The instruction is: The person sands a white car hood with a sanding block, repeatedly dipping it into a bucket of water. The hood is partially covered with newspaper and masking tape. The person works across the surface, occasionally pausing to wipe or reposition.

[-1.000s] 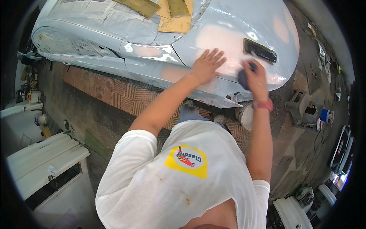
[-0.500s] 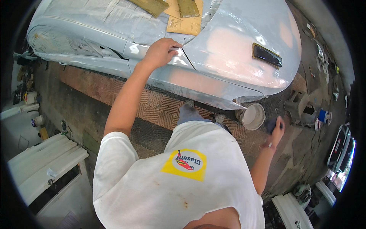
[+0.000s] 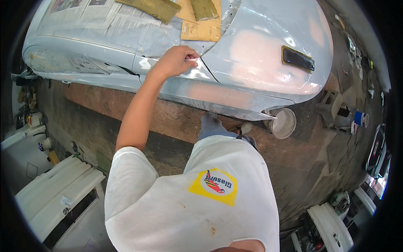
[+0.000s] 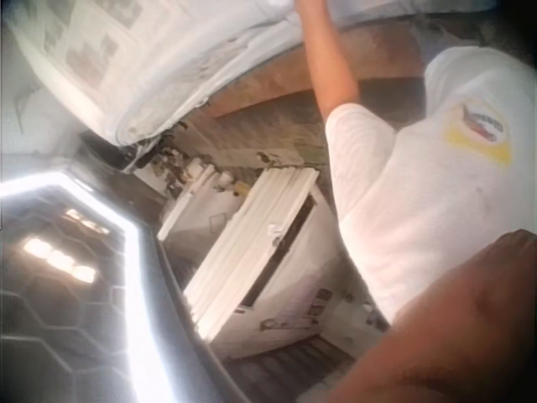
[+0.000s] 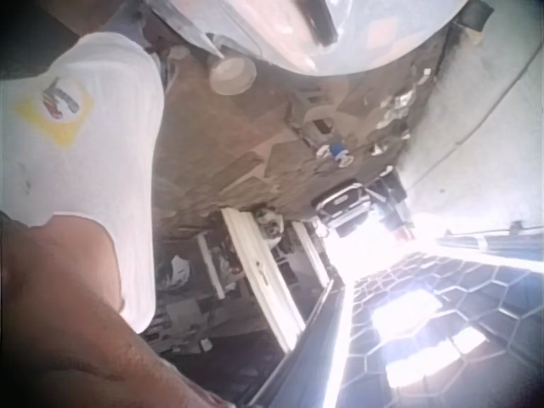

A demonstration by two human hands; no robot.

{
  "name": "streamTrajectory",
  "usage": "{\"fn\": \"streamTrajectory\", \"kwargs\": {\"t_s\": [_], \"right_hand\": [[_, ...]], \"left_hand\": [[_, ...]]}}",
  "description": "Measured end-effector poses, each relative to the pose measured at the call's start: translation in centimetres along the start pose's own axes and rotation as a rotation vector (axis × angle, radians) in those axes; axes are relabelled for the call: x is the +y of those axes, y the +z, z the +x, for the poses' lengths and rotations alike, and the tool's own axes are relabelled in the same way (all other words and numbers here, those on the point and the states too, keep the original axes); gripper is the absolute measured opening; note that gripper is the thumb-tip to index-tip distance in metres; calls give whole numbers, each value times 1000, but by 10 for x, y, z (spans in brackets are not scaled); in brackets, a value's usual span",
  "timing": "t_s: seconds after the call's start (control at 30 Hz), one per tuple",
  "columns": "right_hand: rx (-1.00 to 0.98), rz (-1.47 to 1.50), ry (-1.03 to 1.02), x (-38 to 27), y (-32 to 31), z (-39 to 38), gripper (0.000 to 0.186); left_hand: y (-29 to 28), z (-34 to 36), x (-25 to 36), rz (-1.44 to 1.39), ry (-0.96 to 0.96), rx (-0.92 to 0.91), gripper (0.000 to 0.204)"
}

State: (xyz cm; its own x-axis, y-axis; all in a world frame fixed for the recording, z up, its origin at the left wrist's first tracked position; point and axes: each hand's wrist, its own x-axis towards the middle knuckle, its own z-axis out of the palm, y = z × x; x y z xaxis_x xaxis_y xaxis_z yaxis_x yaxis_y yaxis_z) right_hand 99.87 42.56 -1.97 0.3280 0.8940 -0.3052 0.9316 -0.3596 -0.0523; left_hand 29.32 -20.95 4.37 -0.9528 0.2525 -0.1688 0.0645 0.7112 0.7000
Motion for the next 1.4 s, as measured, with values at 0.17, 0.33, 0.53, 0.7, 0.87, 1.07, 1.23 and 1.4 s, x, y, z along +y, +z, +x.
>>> {"fn": "streamTrajectory", "kwargs": {"t_s": [0.17,0.33,0.53,0.7,0.87,1.07,1.23,1.4], "right_hand": [[5,-1,-54,-13,-12,-9,73],[12,-4,-118,-33,-17,-8,73],[19,-9,-174,-53,-21,-1,73],[28,-60,-188,-58,-25,6,73],[16,-112,-186,-54,-20,39,73],[23,-248,-286,-83,4,122,73],[-102,60,-921,-235,41,82,62],[-145,199,-1400,-426,62,-138,44]], "left_hand": [[-12,28,-10,-54,-30,-226,27],[-14,33,-10,-26,0,-248,25],[-11,13,-1,-46,-43,-128,18],[3,-13,-2,141,138,144,18],[12,-32,-2,275,215,312,18],[25,-37,7,283,169,361,25],[33,-37,6,313,152,366,33],[23,-41,2,319,179,331,35]]}}
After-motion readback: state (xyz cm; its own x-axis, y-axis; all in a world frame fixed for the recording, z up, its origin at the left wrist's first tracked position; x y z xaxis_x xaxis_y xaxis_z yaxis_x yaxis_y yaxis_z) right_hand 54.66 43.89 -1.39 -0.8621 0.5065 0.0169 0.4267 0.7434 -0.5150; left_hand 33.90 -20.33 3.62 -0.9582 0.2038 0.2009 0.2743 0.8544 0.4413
